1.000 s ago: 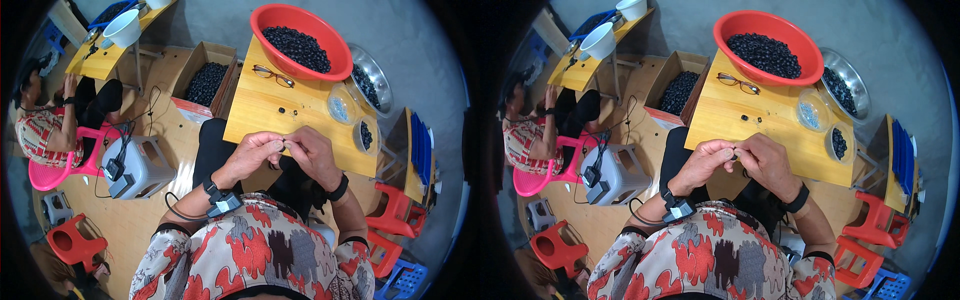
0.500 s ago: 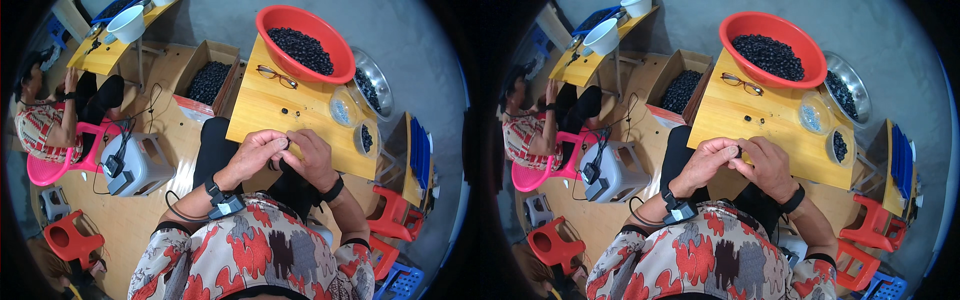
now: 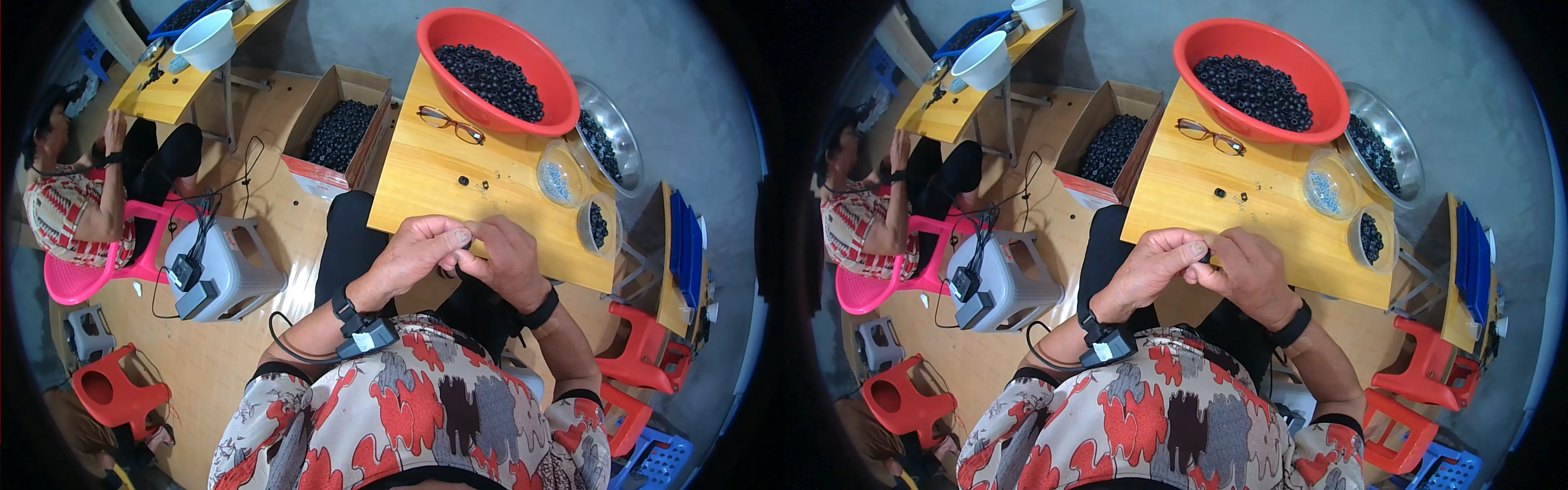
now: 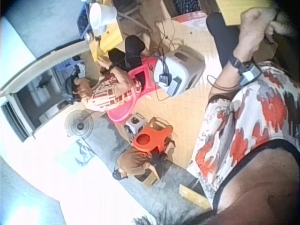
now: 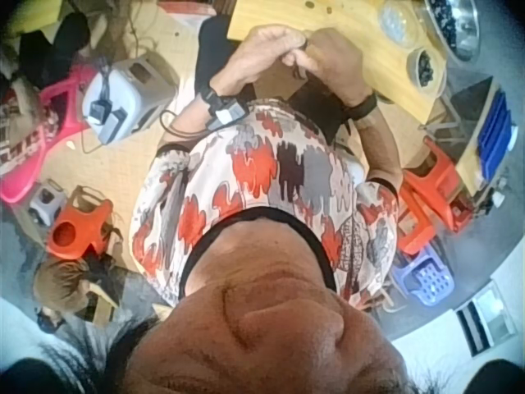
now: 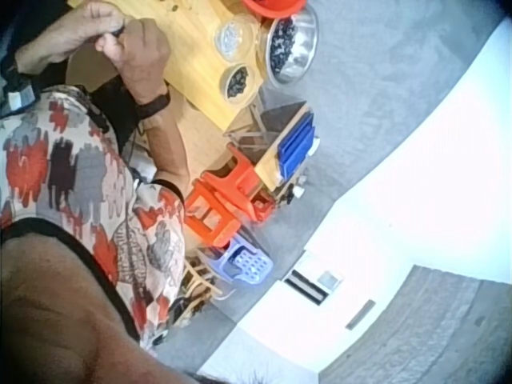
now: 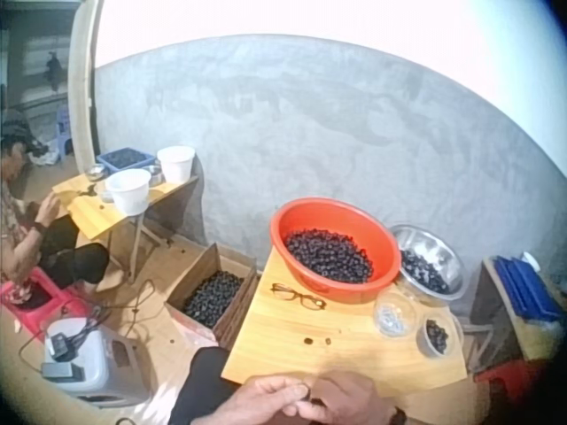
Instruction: Manually assembling small black plastic components at a workshop table.
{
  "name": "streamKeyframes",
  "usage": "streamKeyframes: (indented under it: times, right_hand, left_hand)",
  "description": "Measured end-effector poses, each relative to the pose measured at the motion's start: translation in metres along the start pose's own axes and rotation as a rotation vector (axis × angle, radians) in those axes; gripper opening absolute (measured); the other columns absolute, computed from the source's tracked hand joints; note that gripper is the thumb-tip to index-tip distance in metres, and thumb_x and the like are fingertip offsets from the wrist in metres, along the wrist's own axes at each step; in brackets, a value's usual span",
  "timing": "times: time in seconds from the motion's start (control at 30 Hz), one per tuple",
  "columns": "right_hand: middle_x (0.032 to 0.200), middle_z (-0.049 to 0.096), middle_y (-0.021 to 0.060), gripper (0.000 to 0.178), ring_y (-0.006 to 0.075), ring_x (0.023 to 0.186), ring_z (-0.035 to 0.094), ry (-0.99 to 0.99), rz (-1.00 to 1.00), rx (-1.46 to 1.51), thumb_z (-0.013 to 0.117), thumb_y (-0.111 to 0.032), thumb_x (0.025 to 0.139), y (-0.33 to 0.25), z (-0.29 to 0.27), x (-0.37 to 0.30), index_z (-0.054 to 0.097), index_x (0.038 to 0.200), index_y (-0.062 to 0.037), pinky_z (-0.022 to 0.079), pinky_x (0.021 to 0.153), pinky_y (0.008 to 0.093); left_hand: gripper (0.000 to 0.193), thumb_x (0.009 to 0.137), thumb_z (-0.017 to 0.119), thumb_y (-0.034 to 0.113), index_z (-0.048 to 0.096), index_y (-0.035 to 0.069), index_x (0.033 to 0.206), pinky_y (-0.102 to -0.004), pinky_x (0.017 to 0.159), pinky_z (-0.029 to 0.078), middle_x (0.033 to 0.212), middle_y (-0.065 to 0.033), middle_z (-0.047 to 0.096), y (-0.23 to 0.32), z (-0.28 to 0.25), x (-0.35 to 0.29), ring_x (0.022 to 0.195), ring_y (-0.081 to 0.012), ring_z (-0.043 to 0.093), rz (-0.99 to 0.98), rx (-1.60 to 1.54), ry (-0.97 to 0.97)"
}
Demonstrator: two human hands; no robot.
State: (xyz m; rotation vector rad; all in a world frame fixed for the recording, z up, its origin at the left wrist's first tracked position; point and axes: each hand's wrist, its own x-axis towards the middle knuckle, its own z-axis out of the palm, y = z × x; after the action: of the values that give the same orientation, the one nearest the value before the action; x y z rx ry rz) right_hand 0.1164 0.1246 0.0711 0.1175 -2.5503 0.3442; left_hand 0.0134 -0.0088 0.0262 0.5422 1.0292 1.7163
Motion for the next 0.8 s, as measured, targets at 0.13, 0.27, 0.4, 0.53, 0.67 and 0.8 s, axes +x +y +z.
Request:
streamKeyframes:
  times: [0.13,0.27,0.4,0.53,0.67,0.8]
  right_hand:
    - [0.071,0.055,0.0049,0.036,0.0213,0.060,0.057,-0.011,-0.021,-0.012,0.075,-0.032,0.065,0.002,-0.001,0.000,0.060,0.085,-0.0065,0.046,0.053,0.0314]
    - [0.070,0.053,0.0038,0.039,0.0205,0.062,0.057,-0.054,-0.052,-0.092,0.075,-0.038,0.064,-0.001,-0.013,0.008,0.059,0.083,-0.0072,0.046,0.055,0.0316]
    - [0.065,0.049,0.0023,0.043,0.0195,0.060,0.055,-0.181,-0.098,-0.210,0.071,-0.047,0.066,0.001,-0.021,0.013,0.059,0.080,-0.0084,0.042,0.055,0.0319]
    - [0.063,0.047,0.0023,0.043,0.0187,0.058,0.053,-0.260,-0.143,-0.253,0.069,-0.050,0.067,0.003,-0.022,0.017,0.056,0.075,-0.0098,0.040,0.053,0.0312]
    - [0.063,0.046,0.0031,0.037,0.0185,0.057,0.052,-0.231,-0.190,-0.254,0.069,-0.045,0.068,0.008,-0.021,0.016,0.052,0.069,-0.0112,0.038,0.052,0.0314]
    - [0.063,0.044,0.0063,0.039,0.0236,0.057,0.049,-0.193,-0.156,-0.217,0.063,-0.043,0.074,0.008,-0.016,0.010,0.049,0.065,-0.0082,0.037,0.052,0.0347]
  left_hand:
    - [0.026,0.092,0.058,0.023,0.063,-0.001,0.097,-0.0199,0.056,0.049,0.075,-0.0007,0.061,-0.005,-0.001,0.001,0.063,-0.0044,0.054,0.018,-0.011,0.001]
    - [0.023,0.091,0.058,0.023,0.065,0.001,0.095,-0.0204,0.056,0.048,0.073,0.0002,0.061,-0.010,0.000,0.002,0.062,-0.0045,0.053,0.030,-0.030,-0.012]
    - [0.022,0.091,0.058,0.023,0.065,0.002,0.094,-0.0203,0.057,0.047,0.072,0.0004,0.061,-0.009,0.002,0.001,0.062,-0.0042,0.053,0.045,-0.008,0.004]
    - [0.023,0.092,0.057,0.023,0.065,0.002,0.093,-0.0195,0.057,0.047,0.072,0.0004,0.061,-0.001,0.000,-0.001,0.062,-0.0040,0.053,0.032,0.091,-0.017]
    - [0.026,0.092,0.057,0.025,0.065,0.001,0.093,-0.0195,0.057,0.047,0.073,-0.0008,0.062,0.014,-0.005,-0.005,0.060,-0.0046,0.052,-0.102,-0.101,-0.113]
    - [0.026,0.092,0.056,0.022,0.065,-0.002,0.092,-0.0214,0.058,0.049,0.073,-0.0047,0.063,0.012,-0.004,-0.006,0.062,-0.0083,0.056,-0.077,-0.080,-0.164]
